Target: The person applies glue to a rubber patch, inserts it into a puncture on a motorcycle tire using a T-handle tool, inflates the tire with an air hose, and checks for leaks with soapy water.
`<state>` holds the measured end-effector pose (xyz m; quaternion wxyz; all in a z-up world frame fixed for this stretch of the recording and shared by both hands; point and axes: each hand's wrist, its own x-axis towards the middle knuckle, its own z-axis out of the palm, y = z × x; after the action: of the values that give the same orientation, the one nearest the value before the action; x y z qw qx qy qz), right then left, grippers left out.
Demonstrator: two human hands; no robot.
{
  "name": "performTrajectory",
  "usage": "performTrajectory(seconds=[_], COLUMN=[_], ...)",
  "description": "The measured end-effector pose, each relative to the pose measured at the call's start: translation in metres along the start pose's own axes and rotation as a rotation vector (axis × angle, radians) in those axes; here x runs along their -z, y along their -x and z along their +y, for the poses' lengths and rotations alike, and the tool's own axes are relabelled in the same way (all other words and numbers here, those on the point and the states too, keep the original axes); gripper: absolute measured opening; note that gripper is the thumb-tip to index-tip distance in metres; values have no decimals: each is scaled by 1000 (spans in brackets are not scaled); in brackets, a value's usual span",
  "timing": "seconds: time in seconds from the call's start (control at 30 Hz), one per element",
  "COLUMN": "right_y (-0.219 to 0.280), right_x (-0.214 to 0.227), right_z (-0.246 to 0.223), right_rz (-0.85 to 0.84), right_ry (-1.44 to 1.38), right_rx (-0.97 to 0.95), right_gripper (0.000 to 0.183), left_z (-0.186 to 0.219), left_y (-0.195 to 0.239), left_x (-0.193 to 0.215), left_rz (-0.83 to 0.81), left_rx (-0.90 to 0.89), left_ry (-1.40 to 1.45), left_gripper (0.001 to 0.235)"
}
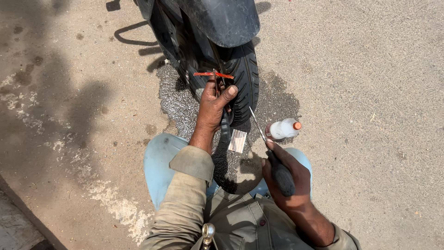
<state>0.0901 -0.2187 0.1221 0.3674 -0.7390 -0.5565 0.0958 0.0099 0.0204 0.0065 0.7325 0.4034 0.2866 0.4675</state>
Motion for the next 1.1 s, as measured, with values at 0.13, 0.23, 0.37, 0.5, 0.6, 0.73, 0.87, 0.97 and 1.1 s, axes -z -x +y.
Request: performTrajectory(seconds=[0.13, 0.23, 0.37, 0.5, 0.6, 0.73, 0.87, 0.97, 1.1], right_y=[-17, -22, -22, -20, -18, -21, -21, -20, -19], right_x=[-1, -6, -11, -14, -16, -18, -19, -21, -26], right_z=[7, 6, 8, 10, 11, 11, 7, 7, 12], right_rz=[-25, -28, -10, -3, -6, 24, -11, -46, -39], right_ry=[40, -7, -23, -87, -41, -57, -35, -40, 26], right_rx=[17, 7, 106, 133, 116, 205, 92, 40, 108], right_gripper=[42, 42, 41, 42, 42, 43, 43, 44, 48], left_z=[2, 2, 2, 2, 1, 3, 2, 0, -3], left_y=[-2, 0, 1, -1, 2, 1, 1, 0, -1], left_x=[0, 1, 3, 4, 3, 4, 4, 4, 4], left_rz=[-16, -8, -11, 2, -4, 8, -7, 2, 15], left_rx=[-9, 12, -9, 13, 8, 25, -19, -11, -4], left_ry=[5, 37, 34, 14, 9, 5, 19, 3, -1], left_gripper=[77, 77, 78, 78, 78, 80, 81, 79, 76])
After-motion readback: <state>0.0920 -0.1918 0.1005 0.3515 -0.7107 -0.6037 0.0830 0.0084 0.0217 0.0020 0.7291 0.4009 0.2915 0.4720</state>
